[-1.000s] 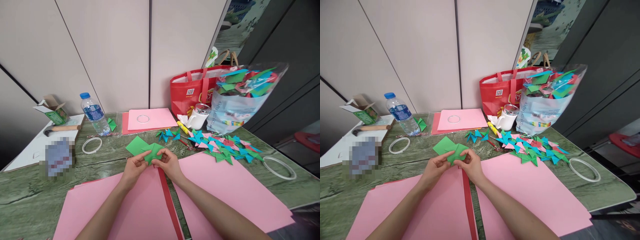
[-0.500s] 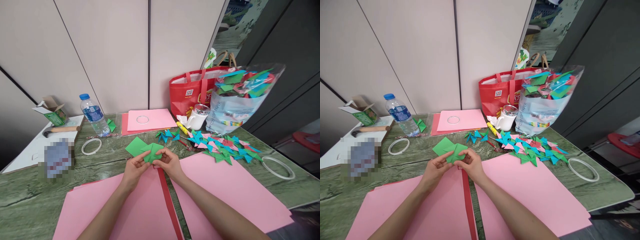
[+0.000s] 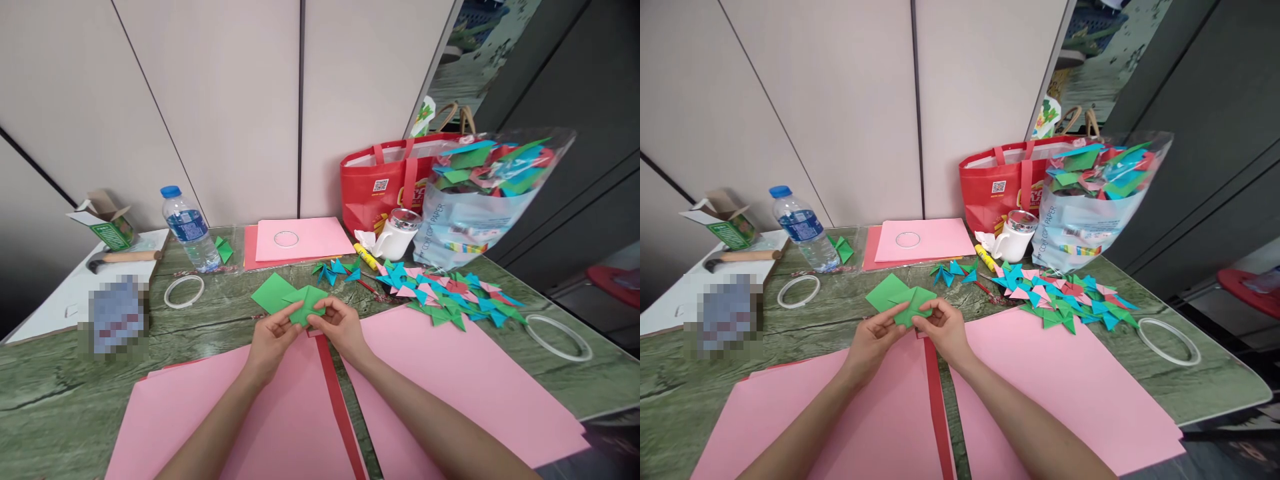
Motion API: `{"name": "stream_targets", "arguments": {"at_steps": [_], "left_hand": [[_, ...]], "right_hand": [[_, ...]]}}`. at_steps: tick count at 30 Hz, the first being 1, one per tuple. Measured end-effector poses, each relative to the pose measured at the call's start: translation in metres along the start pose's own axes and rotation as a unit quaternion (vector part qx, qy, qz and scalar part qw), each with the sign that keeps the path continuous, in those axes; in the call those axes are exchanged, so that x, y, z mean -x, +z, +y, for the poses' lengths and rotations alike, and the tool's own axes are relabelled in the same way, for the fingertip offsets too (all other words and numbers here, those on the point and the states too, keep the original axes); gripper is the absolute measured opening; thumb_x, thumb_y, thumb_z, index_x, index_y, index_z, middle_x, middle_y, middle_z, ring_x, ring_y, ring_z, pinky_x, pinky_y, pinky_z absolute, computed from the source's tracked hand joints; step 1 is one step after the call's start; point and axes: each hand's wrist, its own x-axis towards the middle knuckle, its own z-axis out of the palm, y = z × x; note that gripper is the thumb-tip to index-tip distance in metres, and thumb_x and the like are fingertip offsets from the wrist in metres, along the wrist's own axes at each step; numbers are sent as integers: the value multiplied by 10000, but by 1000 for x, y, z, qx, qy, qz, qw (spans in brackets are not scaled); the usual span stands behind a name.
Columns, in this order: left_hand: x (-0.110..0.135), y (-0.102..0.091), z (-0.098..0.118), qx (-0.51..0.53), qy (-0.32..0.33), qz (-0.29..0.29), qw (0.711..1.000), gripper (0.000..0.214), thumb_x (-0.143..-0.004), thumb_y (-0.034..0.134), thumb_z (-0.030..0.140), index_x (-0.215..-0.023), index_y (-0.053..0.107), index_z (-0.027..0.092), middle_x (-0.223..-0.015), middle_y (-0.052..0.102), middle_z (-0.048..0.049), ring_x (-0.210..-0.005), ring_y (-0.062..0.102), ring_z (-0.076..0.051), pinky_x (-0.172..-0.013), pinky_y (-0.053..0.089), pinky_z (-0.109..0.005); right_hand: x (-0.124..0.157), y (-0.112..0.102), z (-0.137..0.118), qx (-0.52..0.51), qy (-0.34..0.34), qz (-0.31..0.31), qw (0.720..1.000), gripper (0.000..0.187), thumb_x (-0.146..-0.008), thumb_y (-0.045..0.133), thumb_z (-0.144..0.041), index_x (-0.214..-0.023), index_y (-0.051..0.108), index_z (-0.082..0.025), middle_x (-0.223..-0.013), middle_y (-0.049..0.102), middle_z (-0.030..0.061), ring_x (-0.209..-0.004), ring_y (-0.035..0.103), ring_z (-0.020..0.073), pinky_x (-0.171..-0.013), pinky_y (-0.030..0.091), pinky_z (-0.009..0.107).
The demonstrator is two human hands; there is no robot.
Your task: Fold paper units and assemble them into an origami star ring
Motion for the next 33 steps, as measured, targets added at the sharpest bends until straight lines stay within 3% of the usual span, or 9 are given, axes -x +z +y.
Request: {"name": "stream_targets", "arguments": {"at_steps": [7,11,13,19,21,25,33], "left_hand": [[-1,0,-6,-4,-1,-1,1000,428,-648,685,272,-1056,655,148,-511,262,80,-480,237,-55,-448,257,-166],[-4,-2,-9,66,-16,-19,998,455,-652,686,275,-1092,634,167,-571,454,49,-564,427,-74,-605,423,-205],[-4,-3,-8,91,-24,-16,995,478,-643,696,273,-1102,625,159,-651,550,15,-641,508,-100,-671,454,-233],[-4,0,0,129,-62,39,989,669,-587,741,282,-1204,505,172,-638,624,37,-593,607,-122,-680,529,-316],[-4,0,-1,118,-94,43,988,589,-567,756,298,-1096,554,133,-638,670,-1,-556,638,-153,-634,546,-332],[-5,-1,-4,92,-130,22,987,298,-563,756,333,-683,611,102,-559,685,-66,-544,662,-201,-561,552,-303],[-2,0,1,86,-131,2,988,280,-574,748,351,-602,607,110,-562,698,-75,-554,673,-205,-572,559,-300]], "right_hand": [[1,0,1,31,-27,-8,999,217,-626,705,-295,-726,543,-192,-667,534,-31,-583,556,119,-522,478,249],[0,-2,-1,129,-56,-4,990,122,-674,656,-284,-712,601,-183,-636,546,-21,-559,527,109,-576,479,267],[0,-2,-1,124,-55,1,991,131,-665,657,-292,-722,604,-186,-640,555,-21,-554,517,107,-562,469,256],[-2,-2,-1,110,-44,6,993,147,-654,647,-299,-736,598,-188,-667,573,-14,-541,493,100,-479,411,212],[-2,-3,0,129,-45,4,991,137,-663,635,-298,-733,608,-184,-672,584,-7,-520,476,95,-455,393,205],[-2,-5,3,161,-45,-9,986,118,-667,634,-282,-723,623,-178,-629,581,-11,-485,461,87,-427,363,197],[2,2,-3,100,10,-14,995,274,-566,730,-323,-746,589,-174,-603,590,-18,-513,564,128,-489,473,243]]}}
